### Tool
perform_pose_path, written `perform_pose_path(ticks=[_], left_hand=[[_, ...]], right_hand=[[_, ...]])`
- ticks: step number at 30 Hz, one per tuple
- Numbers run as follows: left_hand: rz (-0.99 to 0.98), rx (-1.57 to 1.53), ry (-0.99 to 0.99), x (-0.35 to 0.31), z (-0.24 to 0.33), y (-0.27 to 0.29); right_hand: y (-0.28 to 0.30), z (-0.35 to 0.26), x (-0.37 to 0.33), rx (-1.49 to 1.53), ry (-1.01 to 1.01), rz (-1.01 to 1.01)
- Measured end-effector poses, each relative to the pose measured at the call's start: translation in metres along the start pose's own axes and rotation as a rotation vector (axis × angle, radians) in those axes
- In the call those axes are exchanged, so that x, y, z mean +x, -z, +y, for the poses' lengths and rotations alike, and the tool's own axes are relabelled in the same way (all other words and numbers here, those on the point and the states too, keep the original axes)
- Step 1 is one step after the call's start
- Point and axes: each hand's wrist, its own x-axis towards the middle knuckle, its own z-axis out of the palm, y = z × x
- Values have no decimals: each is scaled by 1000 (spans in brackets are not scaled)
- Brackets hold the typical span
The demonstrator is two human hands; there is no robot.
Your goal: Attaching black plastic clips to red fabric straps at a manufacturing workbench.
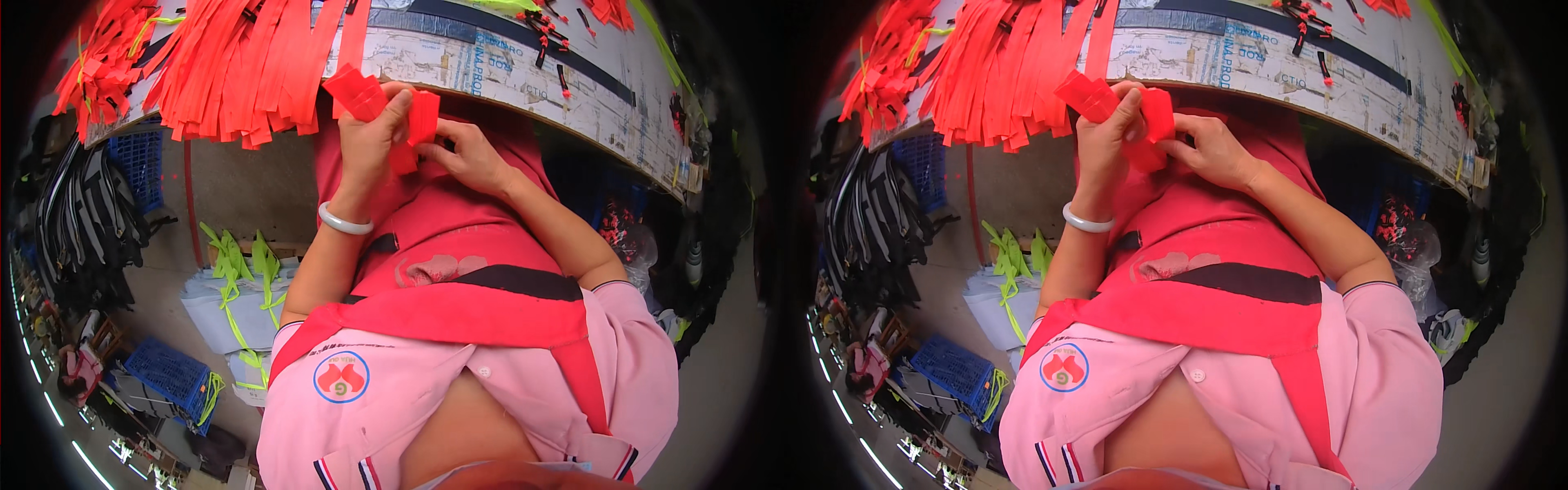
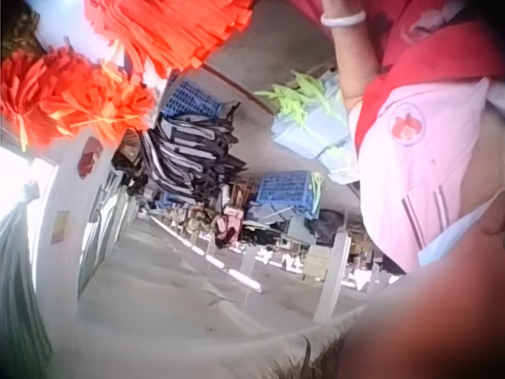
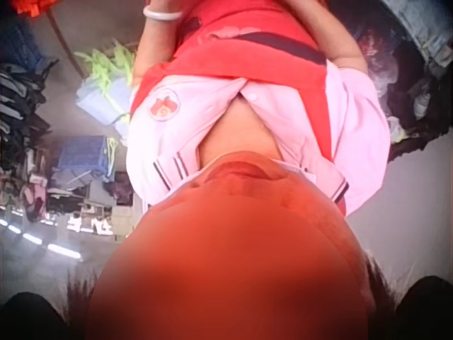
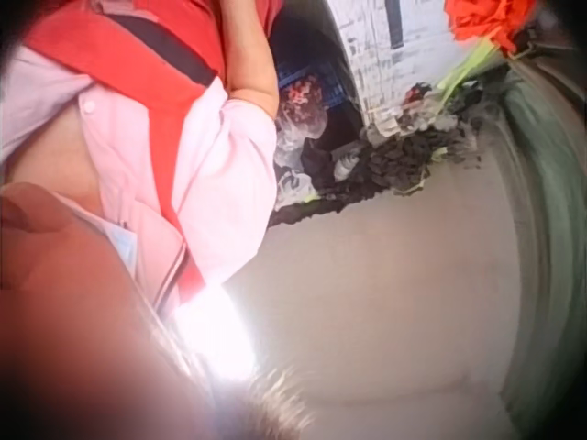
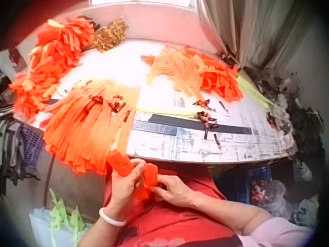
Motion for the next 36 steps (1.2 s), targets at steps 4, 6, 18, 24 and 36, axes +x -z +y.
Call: perform_pose_path(ticks=[4,6,18,24,36], left_hand=[[41,-167,27,-2,2,38],[98,-245,122,-13,-4,53],[169,-227,63,-39,-1,54],[74,-208,164,-30,-4,49],[-38,-148,235,-26,-5,38]], right_hand=[[44,-31,47,117,-75,133],[67,-62,85,239,-51,131],[40,18,192,-194,-18,277],[0,18,149,-467,134,125],[4,-54,84,-109,191,-139]])
